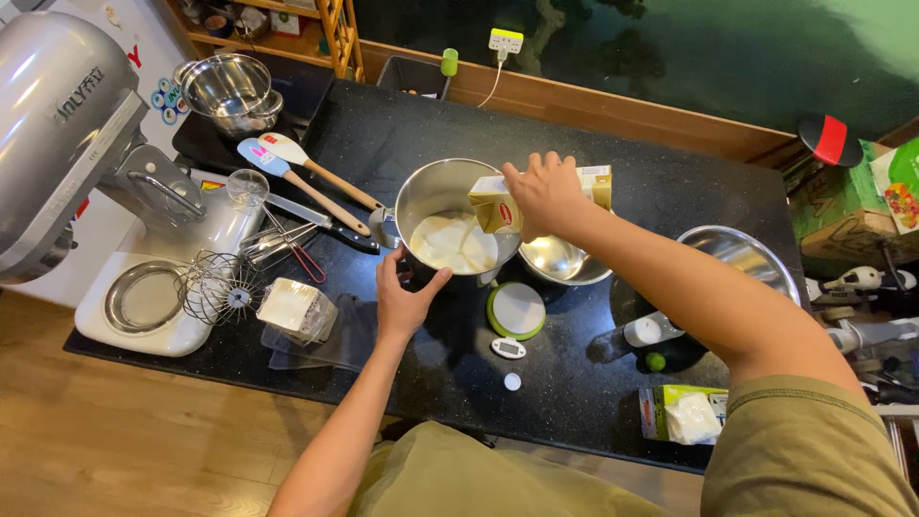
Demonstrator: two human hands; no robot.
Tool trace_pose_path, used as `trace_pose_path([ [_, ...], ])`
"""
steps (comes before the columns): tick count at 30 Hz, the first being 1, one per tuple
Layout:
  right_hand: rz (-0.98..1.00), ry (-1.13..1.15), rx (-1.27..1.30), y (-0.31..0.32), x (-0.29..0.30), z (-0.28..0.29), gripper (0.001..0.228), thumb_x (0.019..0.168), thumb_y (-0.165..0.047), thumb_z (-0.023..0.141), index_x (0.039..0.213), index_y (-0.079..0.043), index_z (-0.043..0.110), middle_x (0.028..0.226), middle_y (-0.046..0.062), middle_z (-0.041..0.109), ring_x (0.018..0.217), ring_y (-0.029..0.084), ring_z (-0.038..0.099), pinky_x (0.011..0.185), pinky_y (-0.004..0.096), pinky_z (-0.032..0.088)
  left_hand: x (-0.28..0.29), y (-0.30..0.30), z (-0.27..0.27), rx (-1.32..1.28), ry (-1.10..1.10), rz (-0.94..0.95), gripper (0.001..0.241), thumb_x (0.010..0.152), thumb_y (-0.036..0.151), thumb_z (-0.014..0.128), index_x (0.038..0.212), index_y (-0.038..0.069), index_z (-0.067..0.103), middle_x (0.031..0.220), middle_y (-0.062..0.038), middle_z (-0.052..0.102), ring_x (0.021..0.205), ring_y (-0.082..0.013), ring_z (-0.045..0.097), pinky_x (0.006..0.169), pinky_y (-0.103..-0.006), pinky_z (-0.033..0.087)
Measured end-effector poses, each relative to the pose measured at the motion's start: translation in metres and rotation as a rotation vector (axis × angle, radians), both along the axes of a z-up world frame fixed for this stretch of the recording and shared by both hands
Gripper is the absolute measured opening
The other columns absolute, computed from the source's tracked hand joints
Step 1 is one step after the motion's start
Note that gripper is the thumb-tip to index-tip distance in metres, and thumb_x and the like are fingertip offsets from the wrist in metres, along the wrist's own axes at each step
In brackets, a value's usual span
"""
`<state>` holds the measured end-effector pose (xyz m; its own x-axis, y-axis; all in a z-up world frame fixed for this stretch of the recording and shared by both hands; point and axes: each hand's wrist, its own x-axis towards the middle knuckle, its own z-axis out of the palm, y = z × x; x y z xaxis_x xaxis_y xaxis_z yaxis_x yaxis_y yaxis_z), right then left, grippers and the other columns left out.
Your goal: Measuring and pouring liquid and solid ingredients into mixing bowls using a scale and a knife to open packages.
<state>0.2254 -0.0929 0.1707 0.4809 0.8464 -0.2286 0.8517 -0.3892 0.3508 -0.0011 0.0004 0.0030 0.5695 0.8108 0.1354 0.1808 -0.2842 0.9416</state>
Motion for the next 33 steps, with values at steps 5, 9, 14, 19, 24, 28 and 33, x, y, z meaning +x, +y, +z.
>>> trace_pose_path([
  [5, -0.002, 0.012, 0.046, -0.001, 0.001, -0.001, 0.098, 0.050, -0.040, 0.098, 0.132, -0.015, 0.050, 0.118, 0.018, 0.059, 0.110, 0.036, 0.058, 0.083, 0.050, 0.048, -0.001, -0.001, 0.003, -0.010, 0.006, 0.005, 0.090, 0.074, 0.049, 0.087, 0.139, 0.001, 0.050, 0.128, -0.015, 0.052, 0.111, -0.0275, 0.062, 0.092, -0.0408, 0.054],
  [9, -0.045, 0.090, 0.081, 0.000, 0.001, 0.007, 0.104, 0.047, -0.042, 0.099, 0.133, -0.013, 0.049, 0.118, 0.019, 0.058, 0.111, 0.038, 0.058, 0.083, 0.050, 0.049, -0.001, -0.002, 0.004, -0.017, -0.003, 0.015, 0.089, 0.073, 0.050, 0.087, 0.139, 0.002, 0.051, 0.128, -0.015, 0.052, 0.109, -0.0273, 0.063, 0.092, -0.0402, 0.054],
  [14, -0.054, 0.219, 0.208, -0.009, 0.004, 0.015, 0.102, 0.049, -0.043, 0.097, 0.134, -0.015, 0.050, 0.117, 0.018, 0.060, 0.110, 0.039, 0.059, 0.086, 0.051, 0.052, 0.004, -0.003, -0.015, -0.015, -0.043, 0.046, 0.090, 0.072, 0.050, 0.088, 0.137, 0.000, 0.053, 0.125, -0.016, 0.058, 0.106, -0.0266, 0.064, 0.093, -0.0407, 0.054],
  [19, -0.088, 0.413, 0.368, -0.019, 0.016, 0.011, 0.095, 0.052, -0.036, 0.092, 0.135, -0.015, 0.051, 0.116, 0.017, 0.063, 0.109, 0.037, 0.062, 0.089, 0.047, 0.054, 0.013, 0.000, -0.061, -0.226, 0.003, 0.077, 0.092, 0.073, 0.057, 0.091, 0.132, -0.004, 0.053, 0.124, -0.017, 0.065, 0.114, -0.0246, 0.064, 0.098, -0.0393, 0.050],
  [24, 0.013, 0.726, 0.714, -0.029, 0.031, 0.001, 0.088, 0.057, -0.030, 0.089, 0.133, -0.010, 0.051, 0.116, 0.016, 0.072, 0.108, 0.032, 0.071, 0.094, 0.041, 0.056, 0.011, -0.012, -0.016, -0.702, 0.203, 0.044, 0.098, 0.068, 0.061, 0.080, 0.138, 0.004, 0.041, 0.114, -0.017, 0.069, 0.093, -0.0309, 0.070, 0.069, -0.0418, 0.054],
  [28, -0.093, 0.818, 0.763, -0.032, 0.020, 0.015, 0.091, 0.058, -0.031, 0.090, 0.136, -0.009, 0.048, 0.113, 0.014, 0.073, 0.107, 0.028, 0.073, 0.093, 0.037, 0.056, 0.016, -0.015, -0.015, -0.899, 0.085, -0.077, 0.082, 0.073, 0.059, 0.076, 0.131, 0.007, 0.051, 0.103, -0.016, 0.073, 0.079, -0.0265, 0.074, 0.061, -0.0380, 0.056],
  [33, 0.015, 0.761, 0.890, -0.031, 0.022, 0.008, 0.090, 0.062, -0.029, 0.092, 0.137, -0.007, 0.049, 0.121, 0.013, 0.071, 0.112, 0.026, 0.072, 0.097, 0.036, 0.055, 0.022, -0.012, -0.028, -1.021, -0.162, -0.180, 0.045, 0.088, 0.041, 0.068, 0.114, 0.005, 0.061, 0.093, -0.010, 0.075, 0.078, -0.0216, 0.076, 0.064, -0.0318, 0.057],
])
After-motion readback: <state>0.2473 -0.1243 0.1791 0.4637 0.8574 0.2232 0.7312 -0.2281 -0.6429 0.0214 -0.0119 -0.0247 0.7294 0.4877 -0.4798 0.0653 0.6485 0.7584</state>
